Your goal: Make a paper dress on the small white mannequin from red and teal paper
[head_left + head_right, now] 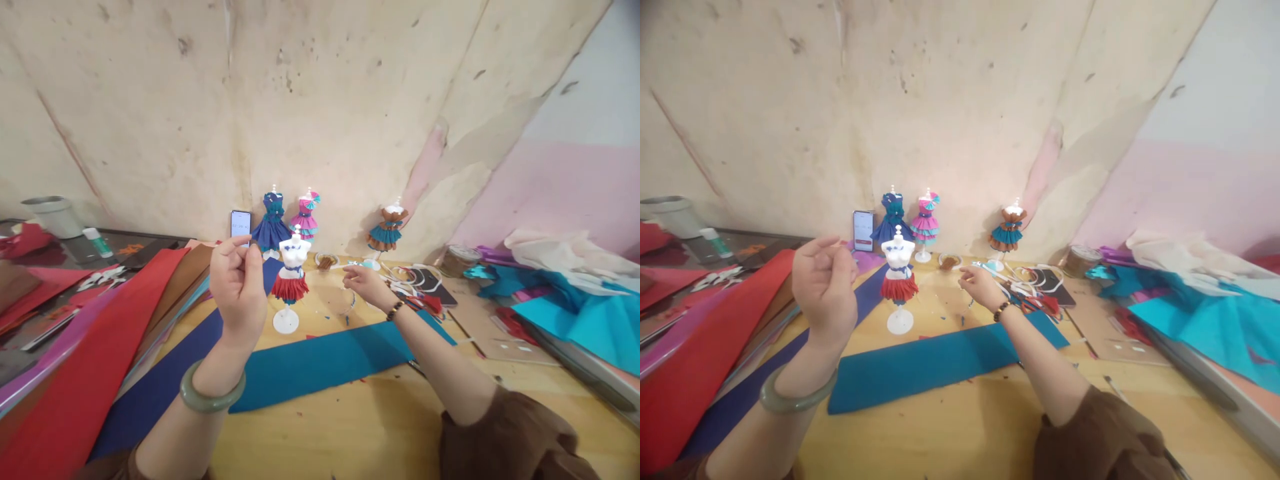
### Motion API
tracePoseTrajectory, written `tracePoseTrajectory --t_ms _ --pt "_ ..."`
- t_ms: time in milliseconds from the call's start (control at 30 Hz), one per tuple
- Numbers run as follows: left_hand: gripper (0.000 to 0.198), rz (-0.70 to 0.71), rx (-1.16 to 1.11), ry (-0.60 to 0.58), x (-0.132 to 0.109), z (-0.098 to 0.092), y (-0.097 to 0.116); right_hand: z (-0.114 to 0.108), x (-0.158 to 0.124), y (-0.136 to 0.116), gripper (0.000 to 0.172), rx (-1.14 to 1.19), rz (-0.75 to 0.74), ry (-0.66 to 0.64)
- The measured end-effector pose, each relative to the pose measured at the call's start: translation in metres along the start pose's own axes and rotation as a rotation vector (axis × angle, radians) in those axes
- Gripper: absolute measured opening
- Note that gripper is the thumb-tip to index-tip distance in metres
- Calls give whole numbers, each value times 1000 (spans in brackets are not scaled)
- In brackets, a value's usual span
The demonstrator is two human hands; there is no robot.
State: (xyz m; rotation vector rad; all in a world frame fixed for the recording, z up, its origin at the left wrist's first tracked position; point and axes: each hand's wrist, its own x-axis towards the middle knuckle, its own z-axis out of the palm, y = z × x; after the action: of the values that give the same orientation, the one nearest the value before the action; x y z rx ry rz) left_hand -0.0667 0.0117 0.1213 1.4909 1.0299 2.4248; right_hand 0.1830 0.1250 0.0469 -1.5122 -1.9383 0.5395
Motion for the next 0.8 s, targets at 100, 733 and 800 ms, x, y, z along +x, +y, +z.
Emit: tracePoseTrajectory --t_ms 100,733,800 --pt "13 62 9 -20 -3 4 10 -15 -32 10 30 -6 -59 -36" --pt "16 487 513 -1408 -89 28 -10 27 -144 -18 23 -71 -696 -271" --pt "17 486 496 -1466 -98 28 -11 34 -146 -15 21 -123 -710 -233"
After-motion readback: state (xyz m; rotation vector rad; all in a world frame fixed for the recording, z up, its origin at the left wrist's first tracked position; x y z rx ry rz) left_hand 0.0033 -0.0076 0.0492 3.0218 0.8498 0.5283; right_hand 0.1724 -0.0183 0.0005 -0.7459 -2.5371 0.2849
